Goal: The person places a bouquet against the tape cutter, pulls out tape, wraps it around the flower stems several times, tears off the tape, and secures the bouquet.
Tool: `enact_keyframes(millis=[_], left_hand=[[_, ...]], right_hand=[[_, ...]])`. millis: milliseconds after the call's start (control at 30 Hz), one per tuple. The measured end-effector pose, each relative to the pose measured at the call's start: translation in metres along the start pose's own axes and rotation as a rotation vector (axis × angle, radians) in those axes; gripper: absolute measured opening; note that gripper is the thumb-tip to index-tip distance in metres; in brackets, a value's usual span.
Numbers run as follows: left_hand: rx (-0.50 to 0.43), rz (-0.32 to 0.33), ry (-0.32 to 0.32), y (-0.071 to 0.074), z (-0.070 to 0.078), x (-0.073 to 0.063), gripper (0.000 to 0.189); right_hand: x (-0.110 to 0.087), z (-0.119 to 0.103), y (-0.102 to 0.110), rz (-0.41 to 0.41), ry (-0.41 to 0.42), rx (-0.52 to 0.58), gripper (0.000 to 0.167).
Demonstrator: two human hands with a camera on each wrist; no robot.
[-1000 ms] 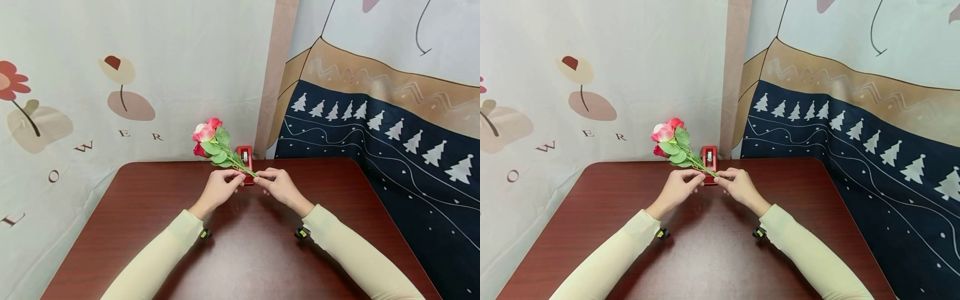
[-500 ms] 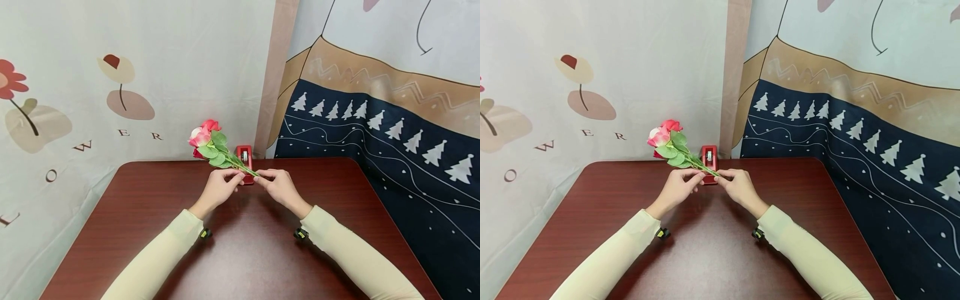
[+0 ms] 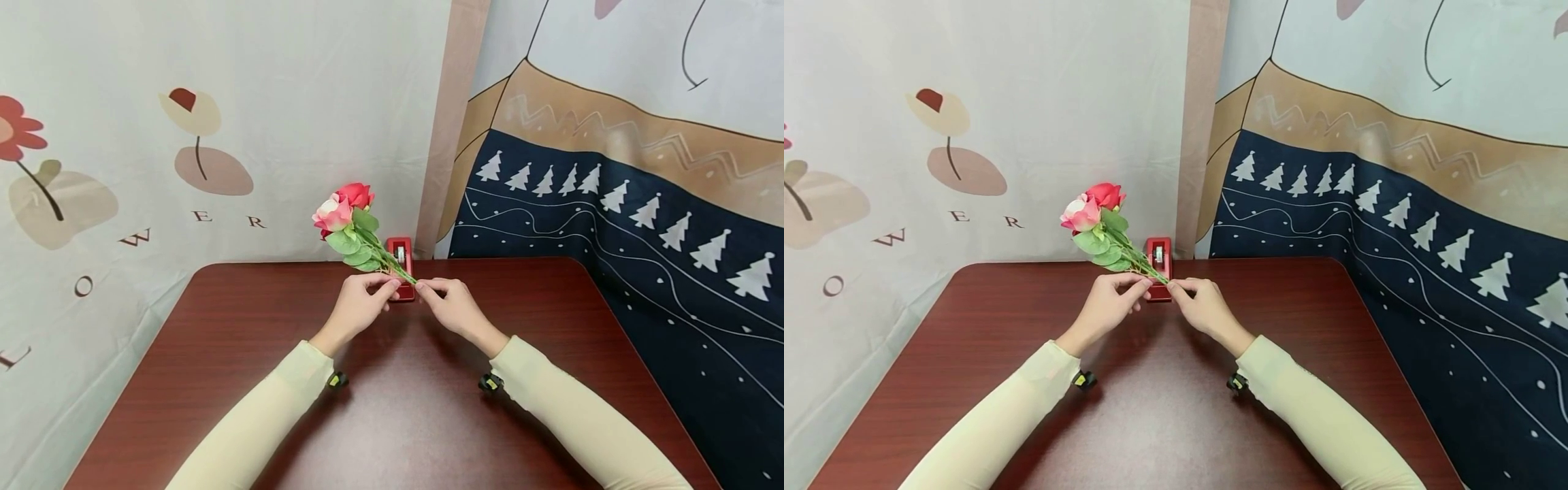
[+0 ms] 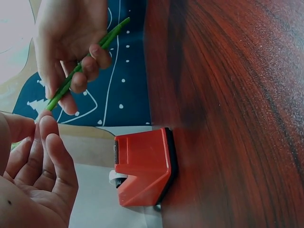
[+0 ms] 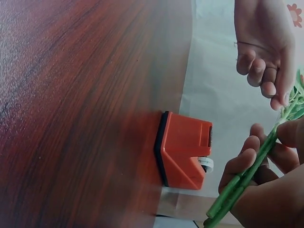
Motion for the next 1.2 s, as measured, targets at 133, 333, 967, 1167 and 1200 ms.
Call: enact_keyframes(millis=[133, 333, 967, 1167, 1200], left_hand=[[-0.009, 0.009, 0.004, 0.0, -0.001, 0.0, 0.028], [-0.02, 0.011, 0.012, -0.001, -0.003, 0.001, 0.026], [-0.01, 0.002, 0.102, -0.002, -0.01, 0.003, 0.025], [-0.023, -0.001, 0.107, -0.002, -0.012, 0.003, 0.026], [-0.025, 0.001, 0.105, -0.002, -0.012, 0.003, 0.026]], right_hand=[[0.0, 0.001, -0.001, -0.011, -0.011, 0.039, 0.029], [0.0, 0.005, -0.003, -0.027, -0.051, 0.09, 0.029], [-0.001, 0.009, -0.01, -0.062, -0.096, 0.097, 0.02], [-0.001, 0.01, -0.016, -0.091, -0.111, 0.134, 0.018], [-0.001, 0.01, -0.016, -0.092, -0.108, 0.136, 0.017]])
Point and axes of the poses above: each hand's wrist, its own x-axis towards the middle knuckle, its own y-axis out of the back of the hand, z = x × y, the point moved 9 cm from there along x, towards the middle knuckle, and after that the axes turned 8 degrees about x, right-handed, at the moved point
